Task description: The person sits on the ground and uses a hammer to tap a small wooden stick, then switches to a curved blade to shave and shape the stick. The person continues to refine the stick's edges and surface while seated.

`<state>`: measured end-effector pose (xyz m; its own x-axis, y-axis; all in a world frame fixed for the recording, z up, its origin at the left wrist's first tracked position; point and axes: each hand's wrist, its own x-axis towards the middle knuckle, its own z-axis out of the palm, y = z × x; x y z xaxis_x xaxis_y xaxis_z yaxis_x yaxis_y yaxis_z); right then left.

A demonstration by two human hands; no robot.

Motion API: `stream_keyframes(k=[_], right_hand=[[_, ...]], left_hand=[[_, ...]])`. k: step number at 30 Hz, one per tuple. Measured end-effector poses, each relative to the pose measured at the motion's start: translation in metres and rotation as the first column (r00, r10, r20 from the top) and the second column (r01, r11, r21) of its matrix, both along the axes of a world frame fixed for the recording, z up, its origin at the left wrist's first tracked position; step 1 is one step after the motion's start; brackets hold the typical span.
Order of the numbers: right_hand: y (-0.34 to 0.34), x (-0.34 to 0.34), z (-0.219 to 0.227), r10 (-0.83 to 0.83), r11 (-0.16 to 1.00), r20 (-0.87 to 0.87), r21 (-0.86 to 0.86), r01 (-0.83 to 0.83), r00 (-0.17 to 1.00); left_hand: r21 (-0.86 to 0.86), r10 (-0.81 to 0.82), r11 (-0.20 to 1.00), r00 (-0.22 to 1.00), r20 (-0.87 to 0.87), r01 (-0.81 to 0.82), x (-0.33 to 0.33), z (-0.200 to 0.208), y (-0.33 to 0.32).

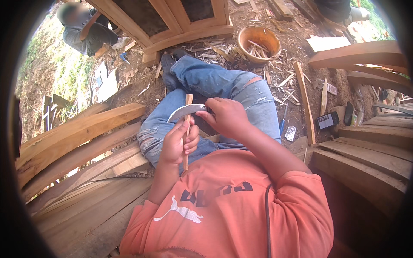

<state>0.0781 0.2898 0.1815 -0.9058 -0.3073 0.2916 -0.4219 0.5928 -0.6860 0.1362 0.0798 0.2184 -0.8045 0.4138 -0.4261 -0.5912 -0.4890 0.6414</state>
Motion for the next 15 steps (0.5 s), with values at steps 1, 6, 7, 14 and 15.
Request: stream_keyframes(k=[1,6,7,14,15], right_hand=[[-0.001,-0.002,0.000,-0.025,0.999,-0.047,0.045,0.027,0.999],[0.003,-0.015,0.002,-0.012,0.983,-0.108,0.182,0.032,0.994],[0.004,-0.017,0.002,-0.008,0.981,-0.123,0.193,0.032,0.992],[0.113,-0.121,0.024,-0.559,0.829,0.044,0.060,0.556,0.828],[0.118,-0.120,0.023,-0.517,0.855,0.044,0.067,0.514,0.855]], left_hand=[[0.077,0.014,0.997,0.999,0.036,-0.017,-0.002,-0.003,0.001],[0.099,0.026,0.995,0.999,0.037,-0.029,-0.004,-0.013,0.007],[0.096,0.015,0.995,1.000,0.027,-0.017,-0.005,-0.013,0.009],[-0.054,-0.004,0.999,1.000,0.005,0.004,0.036,-0.013,0.021],[0.007,0.070,0.997,0.997,0.017,-0.071,0.027,-0.017,0.012]])
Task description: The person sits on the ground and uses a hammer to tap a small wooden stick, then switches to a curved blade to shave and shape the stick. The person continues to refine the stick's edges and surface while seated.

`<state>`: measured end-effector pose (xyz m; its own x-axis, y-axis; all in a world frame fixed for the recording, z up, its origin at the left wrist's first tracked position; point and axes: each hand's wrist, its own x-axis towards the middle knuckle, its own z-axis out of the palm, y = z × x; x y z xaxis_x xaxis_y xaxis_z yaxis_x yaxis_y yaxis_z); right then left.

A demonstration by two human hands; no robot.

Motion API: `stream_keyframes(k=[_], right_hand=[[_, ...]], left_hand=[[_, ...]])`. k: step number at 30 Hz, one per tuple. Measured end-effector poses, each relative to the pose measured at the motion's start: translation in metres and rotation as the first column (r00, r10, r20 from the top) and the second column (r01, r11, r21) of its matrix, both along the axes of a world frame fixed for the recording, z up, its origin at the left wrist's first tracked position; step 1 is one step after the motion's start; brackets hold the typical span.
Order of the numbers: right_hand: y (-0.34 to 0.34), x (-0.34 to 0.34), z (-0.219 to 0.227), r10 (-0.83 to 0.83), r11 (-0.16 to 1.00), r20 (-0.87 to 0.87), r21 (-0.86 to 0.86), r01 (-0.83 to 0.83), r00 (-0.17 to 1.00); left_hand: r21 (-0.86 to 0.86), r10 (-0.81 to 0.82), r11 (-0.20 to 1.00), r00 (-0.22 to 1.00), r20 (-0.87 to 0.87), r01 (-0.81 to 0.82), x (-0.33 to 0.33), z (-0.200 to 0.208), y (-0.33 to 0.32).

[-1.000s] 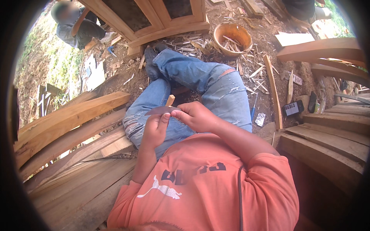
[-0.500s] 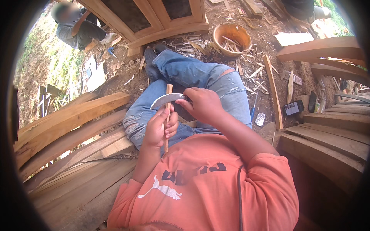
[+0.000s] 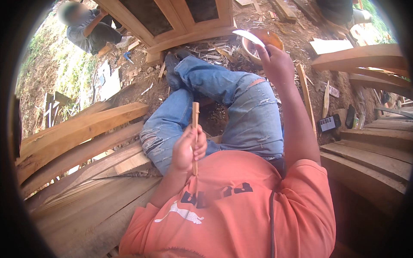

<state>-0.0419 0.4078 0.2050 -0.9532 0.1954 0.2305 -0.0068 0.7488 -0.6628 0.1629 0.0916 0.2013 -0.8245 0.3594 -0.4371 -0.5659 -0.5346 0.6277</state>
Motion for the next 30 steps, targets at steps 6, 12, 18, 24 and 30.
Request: stream_keyframes(k=[6,12,18,24,30], right_hand=[[-0.074,0.081,0.006,0.428,0.902,0.040,0.040,-0.429,0.903],[-0.115,0.109,-0.012,0.535,0.844,0.004,0.034,-0.535,0.845],[-0.112,0.105,-0.008,0.531,0.845,-0.001,0.084,-0.529,0.847],[-0.089,0.058,-0.010,0.335,0.905,-0.169,0.331,-0.267,0.927],[-0.005,-0.025,0.041,0.032,0.982,0.122,-0.189,-0.009,0.992]], left_hand=[[-0.052,0.104,0.993,0.993,-0.058,-0.107,-0.026,0.015,-0.015],[0.063,0.011,0.998,1.000,-0.006,-0.010,-0.025,0.015,-0.012],[0.013,-0.004,1.000,0.999,-0.039,0.005,-0.024,0.020,-0.007],[-0.066,-0.053,0.997,0.998,-0.042,0.050,-0.018,0.028,0.007],[-0.028,0.006,1.000,1.000,0.016,-0.006,0.003,0.005,-0.019]])
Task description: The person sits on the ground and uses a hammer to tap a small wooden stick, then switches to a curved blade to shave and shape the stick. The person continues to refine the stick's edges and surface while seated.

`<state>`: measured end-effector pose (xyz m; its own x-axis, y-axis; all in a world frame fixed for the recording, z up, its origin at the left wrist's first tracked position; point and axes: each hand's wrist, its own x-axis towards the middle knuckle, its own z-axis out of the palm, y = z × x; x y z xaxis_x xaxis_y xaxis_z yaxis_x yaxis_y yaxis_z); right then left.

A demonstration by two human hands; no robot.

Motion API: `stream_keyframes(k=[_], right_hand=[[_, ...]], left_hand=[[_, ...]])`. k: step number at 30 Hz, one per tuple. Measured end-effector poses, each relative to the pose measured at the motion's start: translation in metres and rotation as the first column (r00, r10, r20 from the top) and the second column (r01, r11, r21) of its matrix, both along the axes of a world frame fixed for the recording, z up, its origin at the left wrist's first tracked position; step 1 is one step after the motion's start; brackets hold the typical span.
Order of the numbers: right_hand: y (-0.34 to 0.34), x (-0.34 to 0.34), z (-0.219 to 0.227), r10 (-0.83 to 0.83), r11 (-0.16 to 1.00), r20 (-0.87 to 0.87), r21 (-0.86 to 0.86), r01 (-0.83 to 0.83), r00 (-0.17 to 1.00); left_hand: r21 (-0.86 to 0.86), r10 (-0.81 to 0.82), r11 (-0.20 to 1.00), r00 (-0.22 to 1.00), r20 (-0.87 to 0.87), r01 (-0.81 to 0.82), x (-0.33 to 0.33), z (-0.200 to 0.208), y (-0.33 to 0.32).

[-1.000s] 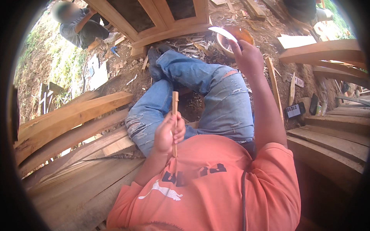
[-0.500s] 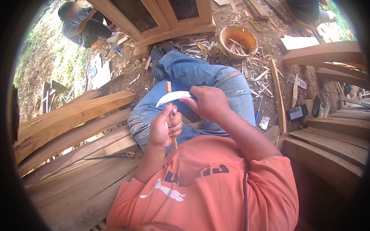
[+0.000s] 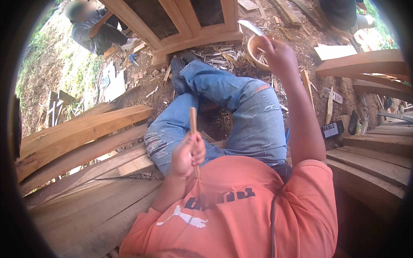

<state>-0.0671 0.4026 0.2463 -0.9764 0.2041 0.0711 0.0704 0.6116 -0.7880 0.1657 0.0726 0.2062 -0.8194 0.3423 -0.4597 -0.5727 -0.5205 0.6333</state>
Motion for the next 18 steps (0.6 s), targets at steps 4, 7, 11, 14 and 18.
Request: stream_keyframes(k=[4,7,11,14,18], right_hand=[[-0.059,0.056,-0.013,0.264,0.955,0.101,0.115,-0.275,0.959],[-0.096,0.098,-0.023,0.448,0.874,0.054,0.182,-0.450,0.892],[-0.123,0.123,-0.035,0.542,0.831,-0.062,0.191,-0.523,0.838],[-0.124,0.123,-0.039,0.541,0.829,-0.059,0.201,-0.521,0.839],[-0.116,0.121,-0.038,0.537,0.812,-0.127,0.345,-0.471,0.834]], left_hand=[[-0.097,0.173,0.978,0.976,-0.133,-0.186,-0.027,0.023,-0.011],[-0.084,0.128,0.987,0.983,-0.129,-0.140,-0.035,0.027,-0.015],[-0.012,0.077,0.997,0.994,-0.075,-0.078,-0.037,0.022,-0.007],[0.009,0.046,0.999,0.996,-0.081,-0.045,-0.038,0.022,-0.005],[-0.070,0.037,0.997,0.995,-0.088,-0.043,-0.034,0.022,0.000]])
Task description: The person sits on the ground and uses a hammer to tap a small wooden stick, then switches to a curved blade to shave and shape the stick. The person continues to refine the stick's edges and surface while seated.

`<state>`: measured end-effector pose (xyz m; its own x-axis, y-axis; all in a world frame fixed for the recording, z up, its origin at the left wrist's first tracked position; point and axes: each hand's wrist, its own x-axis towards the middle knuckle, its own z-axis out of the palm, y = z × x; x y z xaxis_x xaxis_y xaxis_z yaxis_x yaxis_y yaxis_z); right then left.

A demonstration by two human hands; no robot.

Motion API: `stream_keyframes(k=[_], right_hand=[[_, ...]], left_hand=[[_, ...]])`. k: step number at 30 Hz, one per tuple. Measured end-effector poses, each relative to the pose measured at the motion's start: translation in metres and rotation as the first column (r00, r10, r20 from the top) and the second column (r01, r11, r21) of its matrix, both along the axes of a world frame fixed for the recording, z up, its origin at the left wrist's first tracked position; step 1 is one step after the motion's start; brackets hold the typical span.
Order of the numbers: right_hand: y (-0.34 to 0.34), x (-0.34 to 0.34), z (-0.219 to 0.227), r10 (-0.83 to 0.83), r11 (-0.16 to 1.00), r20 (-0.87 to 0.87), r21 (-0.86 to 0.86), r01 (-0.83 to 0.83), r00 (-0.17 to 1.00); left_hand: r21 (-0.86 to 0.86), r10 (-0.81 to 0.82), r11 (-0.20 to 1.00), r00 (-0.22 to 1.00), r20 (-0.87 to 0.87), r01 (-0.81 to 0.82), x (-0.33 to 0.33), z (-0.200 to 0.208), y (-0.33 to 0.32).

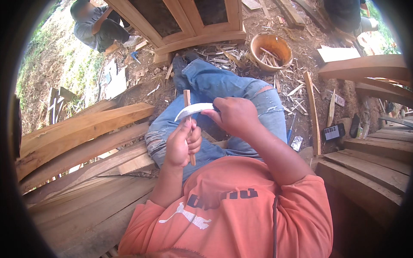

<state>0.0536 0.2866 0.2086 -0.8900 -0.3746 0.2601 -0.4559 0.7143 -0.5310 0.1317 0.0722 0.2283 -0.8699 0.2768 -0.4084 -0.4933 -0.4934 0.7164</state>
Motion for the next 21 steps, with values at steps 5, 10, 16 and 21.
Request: stream_keyframes(k=[5,10,16,21], right_hand=[[0.009,-0.034,0.006,0.005,0.998,-0.203,0.061,0.008,0.979],[0.003,-0.043,0.020,-0.045,0.995,-0.256,0.078,0.067,0.966],[0.135,-0.151,0.045,-0.666,0.690,0.113,-0.284,0.666,0.737],[0.077,-0.094,0.047,-0.400,0.904,0.022,-0.155,0.398,0.916]], left_hand=[[-0.154,0.032,0.987,0.997,-0.067,-0.042,-0.006,0.011,0.011],[-0.155,0.027,0.987,0.995,-0.099,-0.042,-0.014,0.022,0.005],[-0.129,-0.134,0.982,0.991,0.030,0.136,0.045,-0.024,-0.003],[-0.168,0.217,0.960,0.974,-0.057,-0.224,0.023,-0.023,-0.021]])
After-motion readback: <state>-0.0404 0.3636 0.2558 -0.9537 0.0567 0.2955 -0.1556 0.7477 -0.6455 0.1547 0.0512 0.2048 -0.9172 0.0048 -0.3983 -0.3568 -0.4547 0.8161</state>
